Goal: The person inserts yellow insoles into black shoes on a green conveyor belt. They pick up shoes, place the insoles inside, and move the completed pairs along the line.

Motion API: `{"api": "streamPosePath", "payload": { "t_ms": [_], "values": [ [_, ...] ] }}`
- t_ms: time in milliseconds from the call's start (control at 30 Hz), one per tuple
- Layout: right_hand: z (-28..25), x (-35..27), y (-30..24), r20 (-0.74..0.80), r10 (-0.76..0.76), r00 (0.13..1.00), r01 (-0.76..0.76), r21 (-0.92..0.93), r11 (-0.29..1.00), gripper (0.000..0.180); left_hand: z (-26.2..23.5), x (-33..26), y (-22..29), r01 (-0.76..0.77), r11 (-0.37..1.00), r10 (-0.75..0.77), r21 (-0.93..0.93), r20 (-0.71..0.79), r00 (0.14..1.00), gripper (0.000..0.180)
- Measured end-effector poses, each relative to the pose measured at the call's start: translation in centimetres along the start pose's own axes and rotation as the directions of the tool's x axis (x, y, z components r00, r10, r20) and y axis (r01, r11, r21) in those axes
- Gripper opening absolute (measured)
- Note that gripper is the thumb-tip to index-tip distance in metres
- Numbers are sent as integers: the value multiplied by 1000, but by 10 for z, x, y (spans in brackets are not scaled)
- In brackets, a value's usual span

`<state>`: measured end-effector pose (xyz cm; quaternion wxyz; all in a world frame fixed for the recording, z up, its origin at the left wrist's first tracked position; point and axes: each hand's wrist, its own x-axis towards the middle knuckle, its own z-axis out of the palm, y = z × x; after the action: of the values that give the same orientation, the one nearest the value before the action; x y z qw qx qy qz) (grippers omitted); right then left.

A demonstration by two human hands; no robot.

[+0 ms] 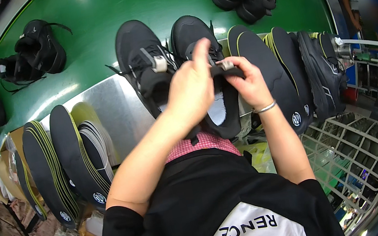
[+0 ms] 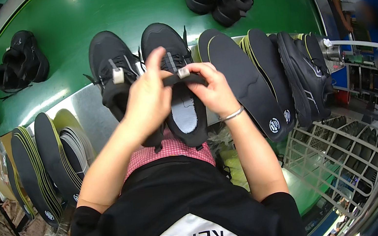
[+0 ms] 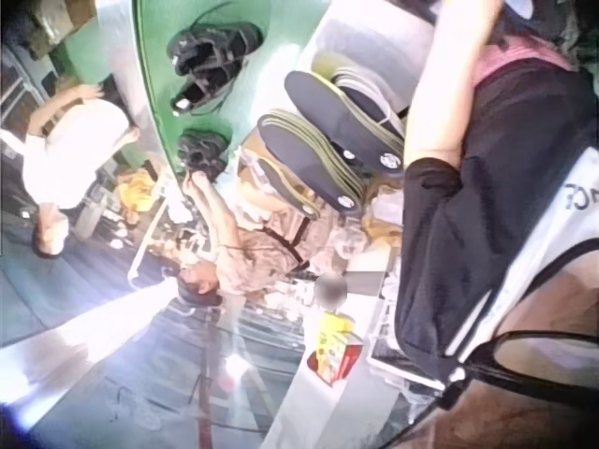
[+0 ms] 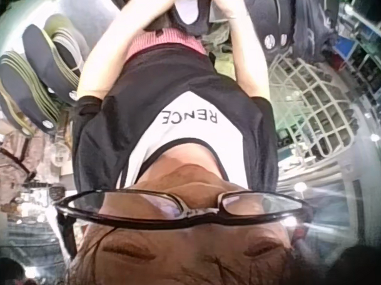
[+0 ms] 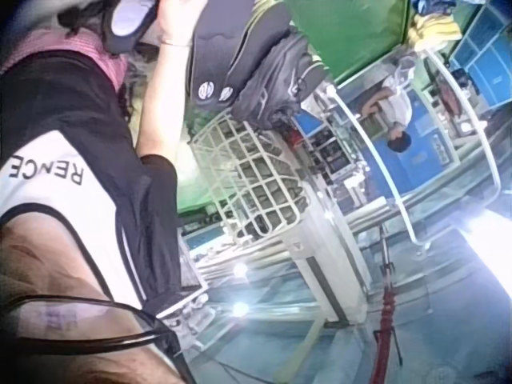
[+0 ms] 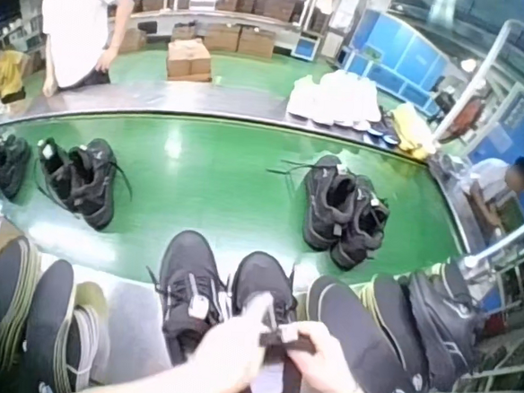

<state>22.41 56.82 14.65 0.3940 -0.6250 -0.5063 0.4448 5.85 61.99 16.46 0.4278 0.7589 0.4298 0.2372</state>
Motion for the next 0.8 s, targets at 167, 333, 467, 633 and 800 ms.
{"api": "streamPosePath", "payload": {
  "t_ms": [167,333,467,633,800],
  "values": [
    [-9,17,4,208,244,947,-315,455,833,19,-10,18,-4,216,967,-193,-136,162,968,51],
    [-4,20,5,203,288,936,-352,518,779,19,-7,21,-8,277,949,-251,-148,174,952,49],
    [-3,19,5,201,303,931,-363,550,752,21,-7,22,-7,307,937,-275,-165,191,942,49],
    [-1,20,8,199,305,931,-364,546,755,22,-9,21,-9,319,932,-284,-169,202,937,49],
    [-3,14,7,116,269,956,-288,532,796,24,-2,17,-3,179,973,-163,-146,116,980,48]
  ]
}}
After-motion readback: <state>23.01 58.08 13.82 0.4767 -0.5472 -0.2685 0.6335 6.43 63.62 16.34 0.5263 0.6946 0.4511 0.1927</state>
